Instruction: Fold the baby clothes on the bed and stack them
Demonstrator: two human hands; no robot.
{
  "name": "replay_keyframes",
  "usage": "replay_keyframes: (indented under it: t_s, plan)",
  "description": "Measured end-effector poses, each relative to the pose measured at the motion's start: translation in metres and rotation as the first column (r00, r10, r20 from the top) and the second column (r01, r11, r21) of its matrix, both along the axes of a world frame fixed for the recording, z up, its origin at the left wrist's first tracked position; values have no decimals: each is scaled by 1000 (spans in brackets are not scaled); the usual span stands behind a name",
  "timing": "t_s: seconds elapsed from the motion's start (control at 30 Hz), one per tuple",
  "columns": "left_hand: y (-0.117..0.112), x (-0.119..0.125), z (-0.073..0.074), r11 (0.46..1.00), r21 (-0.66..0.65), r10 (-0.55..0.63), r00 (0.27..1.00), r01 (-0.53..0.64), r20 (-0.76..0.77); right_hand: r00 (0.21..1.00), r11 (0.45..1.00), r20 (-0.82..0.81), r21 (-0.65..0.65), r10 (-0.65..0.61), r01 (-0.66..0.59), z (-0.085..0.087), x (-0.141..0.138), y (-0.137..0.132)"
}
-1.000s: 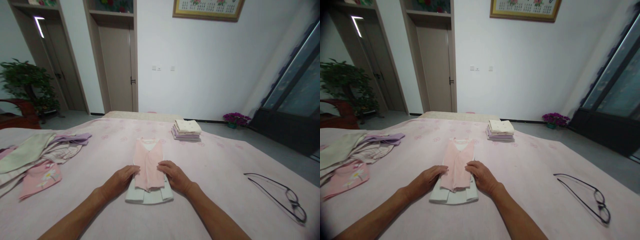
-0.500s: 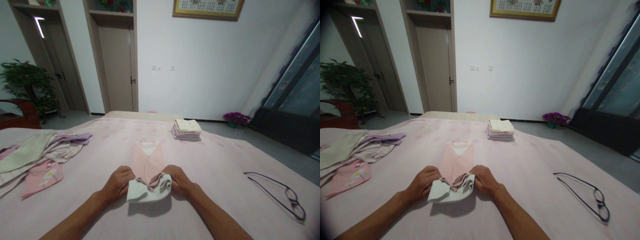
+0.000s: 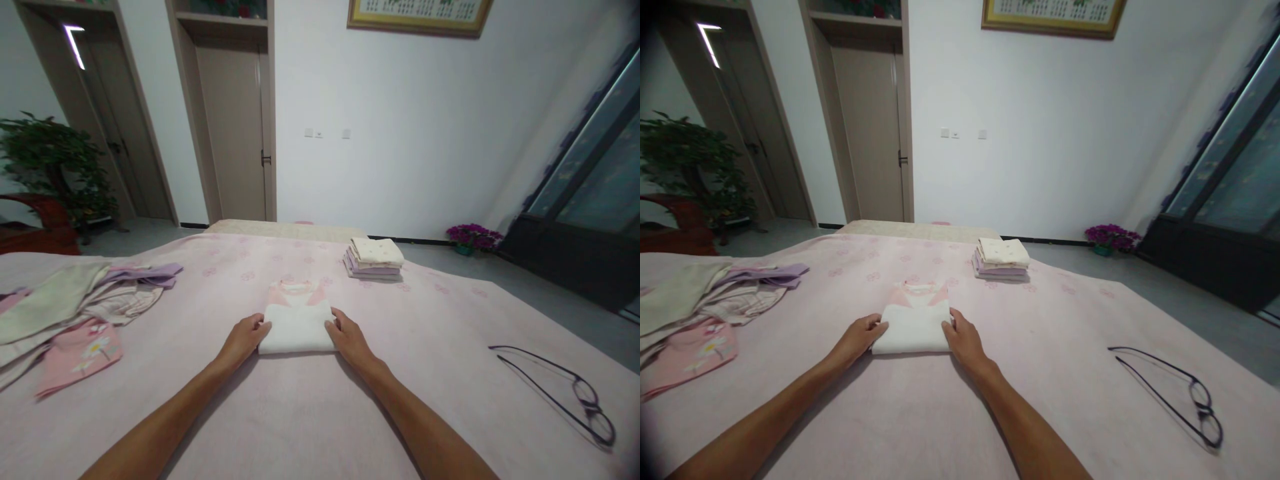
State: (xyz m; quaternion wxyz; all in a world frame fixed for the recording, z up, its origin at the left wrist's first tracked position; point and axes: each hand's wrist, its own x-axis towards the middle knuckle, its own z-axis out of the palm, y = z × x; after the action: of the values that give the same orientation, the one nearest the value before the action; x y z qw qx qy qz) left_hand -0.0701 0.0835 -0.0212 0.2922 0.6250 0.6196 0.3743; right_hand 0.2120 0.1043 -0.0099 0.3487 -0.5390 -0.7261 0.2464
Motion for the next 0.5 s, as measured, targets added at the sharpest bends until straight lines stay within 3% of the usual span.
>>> replay_keyframes:
  t_s: [0.2, 0.37, 0.5]
  plan:
    - [-12, 4, 0, 989, 102, 122, 976, -105, -178, 998, 997, 38, 56, -59, 56, -11, 1, 6]
    - [-11, -1, -8, 956, 293, 120, 882, 21, -456, 975, 981, 221, 189, -2, -41, -13, 5, 1]
    - [-5, -10, -18, 937, 334, 135, 775, 103, -617, 919, 977, 388, 214, -65, -21, -10, 7, -4]
